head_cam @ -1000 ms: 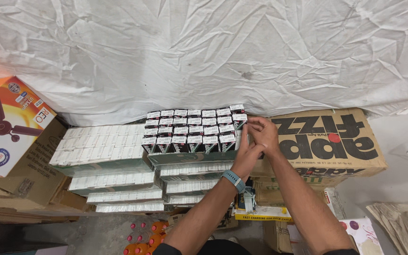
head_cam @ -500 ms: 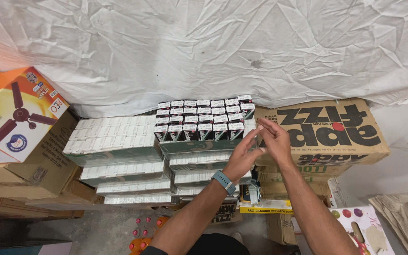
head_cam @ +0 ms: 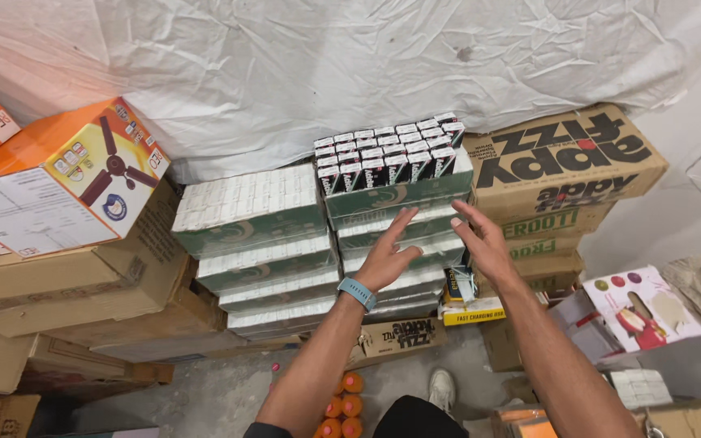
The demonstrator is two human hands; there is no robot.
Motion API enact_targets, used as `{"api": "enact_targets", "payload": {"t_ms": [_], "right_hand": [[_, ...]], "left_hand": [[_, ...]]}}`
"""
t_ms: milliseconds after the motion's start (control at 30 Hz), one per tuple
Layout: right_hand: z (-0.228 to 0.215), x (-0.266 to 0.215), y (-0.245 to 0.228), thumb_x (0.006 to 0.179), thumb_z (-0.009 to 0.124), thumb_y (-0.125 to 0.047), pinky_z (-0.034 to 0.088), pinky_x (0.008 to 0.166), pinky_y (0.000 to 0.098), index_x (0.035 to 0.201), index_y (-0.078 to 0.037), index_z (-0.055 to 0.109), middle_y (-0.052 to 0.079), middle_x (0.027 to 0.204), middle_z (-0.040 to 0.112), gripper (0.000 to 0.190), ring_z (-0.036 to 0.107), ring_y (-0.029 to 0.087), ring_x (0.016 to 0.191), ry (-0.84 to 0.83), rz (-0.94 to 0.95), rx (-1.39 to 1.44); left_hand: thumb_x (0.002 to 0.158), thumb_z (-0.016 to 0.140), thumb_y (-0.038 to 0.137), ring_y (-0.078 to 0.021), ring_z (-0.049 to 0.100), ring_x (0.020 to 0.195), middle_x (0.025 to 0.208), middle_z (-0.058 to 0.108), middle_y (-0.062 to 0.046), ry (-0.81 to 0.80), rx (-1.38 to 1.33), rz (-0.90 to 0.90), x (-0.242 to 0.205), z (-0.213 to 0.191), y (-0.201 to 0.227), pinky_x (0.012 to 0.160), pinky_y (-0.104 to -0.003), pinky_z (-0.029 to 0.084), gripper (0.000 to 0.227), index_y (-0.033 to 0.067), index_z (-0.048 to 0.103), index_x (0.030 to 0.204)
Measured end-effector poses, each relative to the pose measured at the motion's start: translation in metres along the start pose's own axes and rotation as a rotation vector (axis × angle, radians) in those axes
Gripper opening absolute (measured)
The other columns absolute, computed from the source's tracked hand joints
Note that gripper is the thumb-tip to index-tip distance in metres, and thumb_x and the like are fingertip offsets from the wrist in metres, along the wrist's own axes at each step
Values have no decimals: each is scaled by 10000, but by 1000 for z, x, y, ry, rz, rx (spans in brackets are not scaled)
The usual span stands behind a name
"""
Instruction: The person repeatedly picks up small white boxes from a pile and places them onto a stack of green boxes. The person handles the boxes one at a time, moving between two locations in a cluttered storage area.
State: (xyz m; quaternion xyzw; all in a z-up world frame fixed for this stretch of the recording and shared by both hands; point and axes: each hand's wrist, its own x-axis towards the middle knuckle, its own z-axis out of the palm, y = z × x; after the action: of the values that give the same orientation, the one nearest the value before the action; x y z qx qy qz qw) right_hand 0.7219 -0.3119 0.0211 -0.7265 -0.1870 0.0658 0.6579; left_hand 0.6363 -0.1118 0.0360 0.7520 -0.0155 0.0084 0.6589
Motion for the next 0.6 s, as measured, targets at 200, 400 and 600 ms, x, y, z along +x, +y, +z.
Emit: {"api": "enact_targets", "payload": {"t_ms": [200,400,600], "right_hand": [[38,-75,-9,971,680,-207,227,1199,618,1454,-143,579,189,1474,553,498,341,376,1479,33,43,63],[51,-127,-29,997,658,-268,146,1182,706,1496,-151,539,210,1532,475,526,225,460,1499,-46,106,9],[60,-181,-44,948,712,-157,291,1190,583,1446,-86,573,260,1461,537,521,343,406,1466,-41,51,77]], "left_hand": [[832,633,105,-532,123,1505,1665,194,-252,27,2,-12,-79,-29,22,1177,-715,190,772,144,399,1567],[857,594,82,-501,125,1509,1676,184,-215,74,-50,-47,-132,-22,10,1198,-681,189,780,149,349,1594],[923,561,92,-504,85,1518,1676,133,-233,74,-9,-71,-209,-1,28,1218,-660,192,677,77,361,1570]]}}
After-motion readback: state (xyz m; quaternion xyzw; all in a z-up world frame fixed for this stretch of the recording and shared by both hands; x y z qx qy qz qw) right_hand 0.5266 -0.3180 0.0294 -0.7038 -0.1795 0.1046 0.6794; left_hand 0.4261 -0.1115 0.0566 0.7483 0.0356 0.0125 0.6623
